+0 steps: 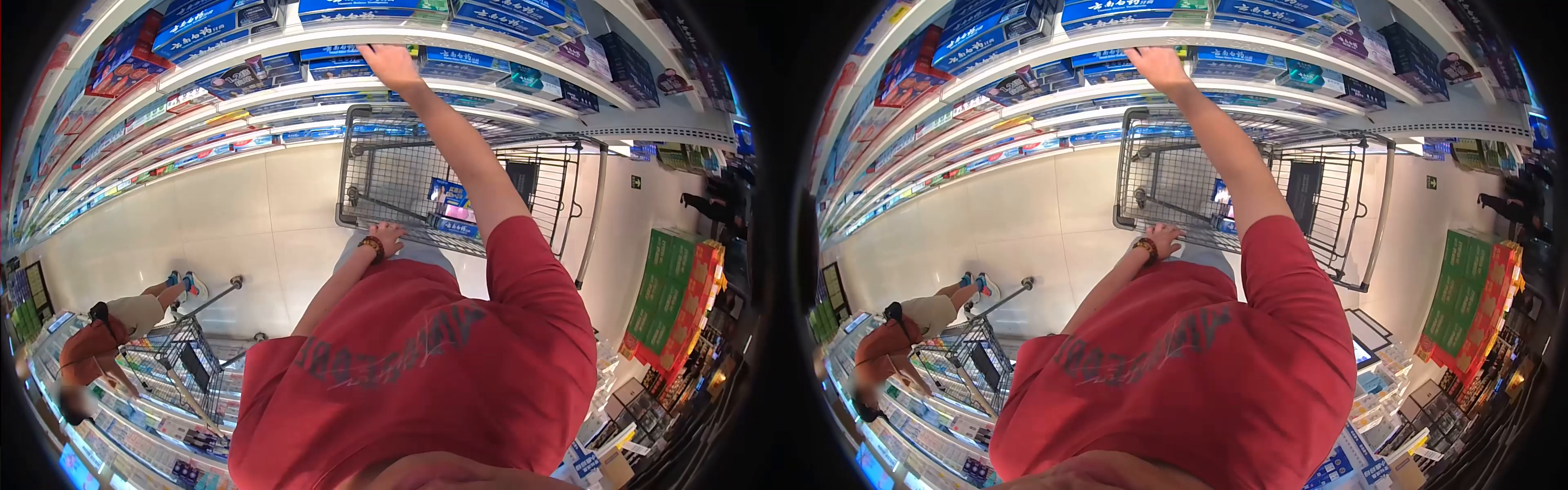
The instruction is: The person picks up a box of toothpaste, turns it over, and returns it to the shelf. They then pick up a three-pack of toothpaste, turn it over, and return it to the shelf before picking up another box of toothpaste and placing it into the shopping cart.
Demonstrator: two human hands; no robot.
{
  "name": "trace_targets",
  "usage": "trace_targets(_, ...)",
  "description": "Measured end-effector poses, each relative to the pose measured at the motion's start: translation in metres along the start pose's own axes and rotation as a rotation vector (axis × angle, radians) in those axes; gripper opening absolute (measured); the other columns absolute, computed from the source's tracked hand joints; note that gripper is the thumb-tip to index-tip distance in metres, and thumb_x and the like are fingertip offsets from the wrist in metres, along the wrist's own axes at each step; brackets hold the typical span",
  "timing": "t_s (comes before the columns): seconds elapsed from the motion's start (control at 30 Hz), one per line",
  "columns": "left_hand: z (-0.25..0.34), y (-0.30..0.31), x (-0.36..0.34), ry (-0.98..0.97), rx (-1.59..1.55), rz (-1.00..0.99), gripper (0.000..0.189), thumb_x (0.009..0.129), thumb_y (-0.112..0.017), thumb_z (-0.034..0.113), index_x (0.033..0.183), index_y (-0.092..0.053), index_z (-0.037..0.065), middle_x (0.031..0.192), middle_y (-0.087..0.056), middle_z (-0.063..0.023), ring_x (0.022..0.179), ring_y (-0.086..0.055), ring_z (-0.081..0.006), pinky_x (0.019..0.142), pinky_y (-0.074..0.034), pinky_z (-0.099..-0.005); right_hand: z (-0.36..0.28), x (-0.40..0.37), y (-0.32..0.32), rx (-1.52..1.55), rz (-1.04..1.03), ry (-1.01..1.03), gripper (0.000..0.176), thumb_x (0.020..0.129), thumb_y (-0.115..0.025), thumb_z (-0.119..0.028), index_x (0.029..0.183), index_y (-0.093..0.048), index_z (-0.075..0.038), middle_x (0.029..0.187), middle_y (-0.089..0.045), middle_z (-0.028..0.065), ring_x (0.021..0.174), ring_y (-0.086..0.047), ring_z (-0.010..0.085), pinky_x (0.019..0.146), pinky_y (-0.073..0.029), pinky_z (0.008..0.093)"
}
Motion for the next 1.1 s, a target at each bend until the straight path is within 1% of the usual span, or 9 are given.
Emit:
trace_targets(0.13,-0.007,0.001,0.004,-0.013,-0.018,0.001,0.047,0.089,-0.058,0.042,0.134,-0.054,0.030,0.144,-0.046,-0.0002,0.136,-0.034,-0.0291,0.107,-0.025,-0.0546,-0.016,-0.032,0.036,-0.099,0.324,0.164,0.042,0.082,-0.062,-0.009,0.123,-0.064,-0.016,0.103,-0.064,0.0036,0.095,-0.062,0.0199,0.080,-0.053,0.0313)
trace_targets(0.2,-0.006,0.001,0.005,0.009,-0.004,-0.027,0.046,0.089,-0.059,0.041,0.133,-0.055,0.030,0.144,-0.047,0.0003,0.136,-0.035,-0.0291,0.107,-0.025,-0.0553,-0.022,-0.063,0.047,0.106,0.219,0.079,0.050,0.081,-0.064,-0.009,0.129,-0.060,-0.019,0.105,-0.058,0.0010,0.095,-0.058,0.0209,0.085,-0.049,0.0354)
trace_targets(0.27,-0.008,0.002,0.005,-0.001,-0.025,0.015,0.044,0.088,-0.059,0.041,0.131,-0.056,0.031,0.143,-0.048,0.0016,0.135,-0.036,-0.0294,0.106,-0.026,-0.0561,-0.033,-0.109,0.077,0.235,0.311,0.036,0.049,0.081,-0.064,-0.008,0.129,-0.060,-0.021,0.107,-0.055,0.0012,0.100,-0.056,0.0211,0.088,-0.048,0.0365)
trace_targets(0.37,-0.004,0.008,0.003,0.033,0.031,0.062,0.042,0.087,-0.061,0.036,0.128,-0.059,0.029,0.140,-0.050,0.0007,0.132,-0.039,-0.0290,0.105,-0.027,-0.0536,-0.041,-0.185,0.122,0.302,0.302,-0.074,0.048,0.079,-0.065,-0.007,0.124,-0.061,-0.019,0.110,-0.055,0.0028,0.104,-0.056,0.0227,0.089,-0.048,0.0379)
trace_targets(0.57,0.011,0.021,-0.006,0.112,0.111,0.166,0.043,0.083,-0.065,0.028,0.125,-0.060,0.027,0.135,-0.052,-0.0001,0.126,-0.044,-0.0287,0.105,-0.029,-0.0515,0.021,-0.368,0.080,0.438,-0.174,-0.576,0.045,0.073,-0.065,-0.002,0.118,-0.060,-0.009,0.098,-0.063,0.0104,0.095,-0.062,0.0312,0.081,-0.050,0.0415)
trace_targets(0.67,0.012,0.022,-0.003,0.130,0.138,0.212,0.042,0.082,-0.067,0.026,0.124,-0.061,0.028,0.130,-0.054,0.0001,0.121,-0.047,-0.0291,0.105,-0.030,-0.0516,0.060,-0.455,0.021,0.357,-0.359,-0.682,0.046,0.073,-0.066,-0.002,0.118,-0.060,-0.009,0.101,-0.063,0.0094,0.094,-0.061,0.0306,0.081,-0.050,0.0420)
trace_targets(0.73,0.017,0.024,-0.006,0.144,0.155,0.184,0.042,0.082,-0.067,0.026,0.124,-0.061,0.028,0.128,-0.055,0.0001,0.120,-0.047,-0.0292,0.105,-0.029,-0.0523,0.073,-0.502,-0.026,0.406,-0.529,-0.658,0.048,0.075,-0.072,-0.008,0.121,-0.059,-0.010,0.103,-0.062,0.0092,0.099,-0.061,0.0303,0.085,-0.049,0.0432)
trace_targets(0.87,0.019,0.025,-0.002,0.157,0.190,0.197,0.041,0.082,-0.068,0.025,0.122,-0.062,0.030,0.126,-0.056,0.0009,0.119,-0.048,-0.0290,0.105,-0.030,-0.0529,0.081,-0.549,-0.092,0.571,-0.749,-0.700,0.052,0.075,-0.072,-0.007,0.125,-0.058,-0.012,0.111,-0.064,0.0092,0.106,-0.060,0.0324,0.092,-0.049,0.0435)
trace_targets(1.1,0.024,0.029,0.000,0.227,0.182,0.207,0.042,0.076,-0.072,0.019,0.117,-0.065,0.028,0.120,-0.059,0.0018,0.116,-0.048,-0.0276,0.105,-0.030,-0.0497,0.078,-0.600,-0.160,0.683,-0.932,-0.639,0.055,0.080,-0.065,-0.005,0.133,-0.055,-0.014,0.114,-0.065,0.0129,0.106,-0.063,0.0325,0.091,-0.051,0.0433)
Point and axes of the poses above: each hand's wrist, its own x-axis towards the middle knuckle, its own y-axis out of the back of the hand, z = x × y, the point moved 7 cm from there along x, towards the middle knuckle
